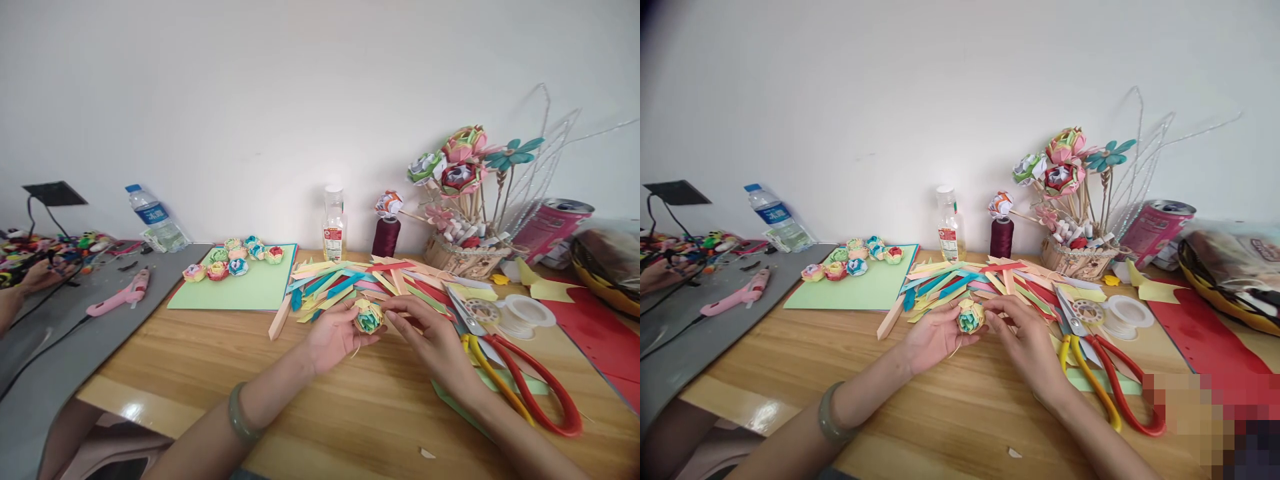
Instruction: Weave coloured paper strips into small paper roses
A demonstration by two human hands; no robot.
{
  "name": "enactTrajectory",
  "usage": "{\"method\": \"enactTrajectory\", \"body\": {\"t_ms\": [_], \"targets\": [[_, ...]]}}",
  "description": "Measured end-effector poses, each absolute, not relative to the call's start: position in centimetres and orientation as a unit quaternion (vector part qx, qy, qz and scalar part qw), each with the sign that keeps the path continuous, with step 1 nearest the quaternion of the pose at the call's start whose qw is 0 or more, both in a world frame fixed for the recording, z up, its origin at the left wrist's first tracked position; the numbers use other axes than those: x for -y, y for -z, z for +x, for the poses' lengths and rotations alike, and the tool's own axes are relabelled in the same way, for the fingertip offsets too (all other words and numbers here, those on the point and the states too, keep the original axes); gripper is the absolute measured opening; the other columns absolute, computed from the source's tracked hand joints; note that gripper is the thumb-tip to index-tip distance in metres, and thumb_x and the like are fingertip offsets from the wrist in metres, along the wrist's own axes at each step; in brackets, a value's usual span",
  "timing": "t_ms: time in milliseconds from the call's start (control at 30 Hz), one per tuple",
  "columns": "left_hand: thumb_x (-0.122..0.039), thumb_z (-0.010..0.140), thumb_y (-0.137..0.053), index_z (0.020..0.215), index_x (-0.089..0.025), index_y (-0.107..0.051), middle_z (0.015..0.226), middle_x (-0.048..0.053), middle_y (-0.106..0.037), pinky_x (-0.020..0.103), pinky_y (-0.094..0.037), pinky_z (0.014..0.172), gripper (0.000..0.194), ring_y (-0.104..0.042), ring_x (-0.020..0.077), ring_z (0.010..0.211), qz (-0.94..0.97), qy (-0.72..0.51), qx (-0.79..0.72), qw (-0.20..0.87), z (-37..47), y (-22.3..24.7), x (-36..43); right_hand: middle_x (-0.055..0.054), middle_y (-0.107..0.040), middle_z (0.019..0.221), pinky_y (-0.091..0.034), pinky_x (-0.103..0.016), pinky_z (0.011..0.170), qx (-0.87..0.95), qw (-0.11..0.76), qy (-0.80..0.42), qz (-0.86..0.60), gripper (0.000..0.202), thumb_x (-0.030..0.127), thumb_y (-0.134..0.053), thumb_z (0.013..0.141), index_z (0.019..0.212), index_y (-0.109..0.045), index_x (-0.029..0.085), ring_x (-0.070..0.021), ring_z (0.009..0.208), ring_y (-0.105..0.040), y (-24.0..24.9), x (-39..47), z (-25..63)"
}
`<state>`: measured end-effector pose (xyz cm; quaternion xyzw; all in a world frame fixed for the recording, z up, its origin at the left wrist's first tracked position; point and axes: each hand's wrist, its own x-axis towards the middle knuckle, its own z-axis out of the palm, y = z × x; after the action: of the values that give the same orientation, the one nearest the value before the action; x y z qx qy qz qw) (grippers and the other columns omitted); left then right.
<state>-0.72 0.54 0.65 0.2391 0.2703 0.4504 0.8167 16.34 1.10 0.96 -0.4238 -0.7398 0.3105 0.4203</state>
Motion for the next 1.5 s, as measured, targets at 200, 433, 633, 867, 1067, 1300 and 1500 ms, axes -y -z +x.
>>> {"method": "enactTrajectory", "body": {"t_ms": [200, 433, 633, 867, 1067, 1300, 1500], "targets": [[-0.019, 0.083, -0.049, 0.109, -0.014, -0.057, 0.098, 0.009, -0.063, 0.028, -0.046, 0.078, 0.028, -0.060, 0.0141, 0.085, 0.226, -0.464, -0.241, 0.822, -0.7, -0.6, -0.6, -0.005, -0.059, 0.091, -0.047, -0.028, 0.067, 0.753, 0.427, -0.279, -0.415, 0.012, 0.029, -0.053, 0.084, 0.090, -0.058, 0.020, -0.0167, 0.079, -0.056, -1.2, -1.0, 16.2], [-0.024, 0.080, -0.056, 0.105, -0.016, -0.061, 0.095, 0.007, -0.061, 0.023, -0.046, 0.072, 0.027, -0.057, 0.0113, 0.080, 0.272, -0.481, -0.267, 0.789, -0.5, -0.4, -0.4, -0.004, -0.058, 0.079, -0.043, -0.027, 0.060, 0.777, 0.428, -0.257, -0.384, 0.010, 0.026, -0.053, 0.084, 0.082, -0.060, 0.019, -0.0154, 0.070, -0.053, -1.8, -0.3, 16.1], [-0.018, 0.075, -0.060, 0.103, -0.020, -0.062, 0.115, 0.006, -0.053, 0.028, -0.046, 0.076, 0.028, -0.053, 0.0155, 0.092, 0.336, -0.517, -0.278, 0.737, -0.5, -1.0, 0.1, -0.004, -0.060, 0.074, -0.039, -0.027, 0.056, 0.757, 0.394, -0.319, -0.412, 0.018, 0.032, -0.054, 0.082, 0.073, -0.062, 0.019, -0.0156, 0.066, -0.053, -2.1, -0.2, 15.6], [-0.019, 0.075, -0.058, 0.098, -0.018, -0.065, 0.119, 0.008, -0.049, 0.029, -0.043, 0.083, 0.023, -0.049, 0.0176, 0.100, 0.386, -0.516, -0.281, 0.711, -0.4, -1.0, 0.1, -0.003, -0.062, 0.072, -0.040, -0.027, 0.058, 0.668, 0.372, -0.450, -0.461, 0.025, 0.041, -0.059, 0.072, 0.076, -0.061, 0.017, -0.0162, 0.066, -0.054, -1.8, -0.7, 15.4], [-0.025, 0.073, -0.061, 0.090, -0.020, -0.067, 0.113, 0.007, -0.048, 0.033, -0.039, 0.088, 0.019, -0.042, 0.0234, 0.111, 0.474, -0.533, -0.331, 0.618, -0.3, -0.9, 0.2, -0.001, -0.058, 0.066, -0.039, -0.025, 0.056, 0.624, 0.381, -0.498, -0.466, 0.029, 0.044, -0.065, 0.064, 0.071, -0.059, 0.017, -0.0134, 0.060, -0.051, -1.9, -0.8, 15.2], [-0.029, 0.079, -0.055, 0.104, -0.025, -0.062, 0.113, 0.007, -0.045, 0.035, -0.032, 0.097, 0.027, -0.037, 0.0235, 0.117, 0.567, -0.536, -0.339, 0.526, -0.3, -0.2, 0.2, 0.001, -0.055, 0.064, -0.037, -0.023, 0.053, 0.612, 0.381, -0.512, -0.468, 0.029, 0.043, -0.067, 0.062, 0.070, -0.057, 0.017, -0.0118, 0.058, -0.048, -2.0, -0.9, 15.2], [-0.029, 0.081, -0.052, 0.098, -0.024, -0.063, 0.120, 0.007, -0.042, 0.031, -0.035, 0.093, 0.021, -0.032, 0.0236, 0.122, 0.612, -0.511, -0.360, 0.484, -0.5, -0.4, 0.3, 0.002, -0.051, 0.063, -0.032, -0.021, 0.046, 0.590, 0.363, -0.551, -0.466, 0.033, 0.047, -0.069, 0.060, 0.066, -0.056, 0.017, -0.0093, 0.054, -0.042, -2.6, -0.7, 15.3]]}}
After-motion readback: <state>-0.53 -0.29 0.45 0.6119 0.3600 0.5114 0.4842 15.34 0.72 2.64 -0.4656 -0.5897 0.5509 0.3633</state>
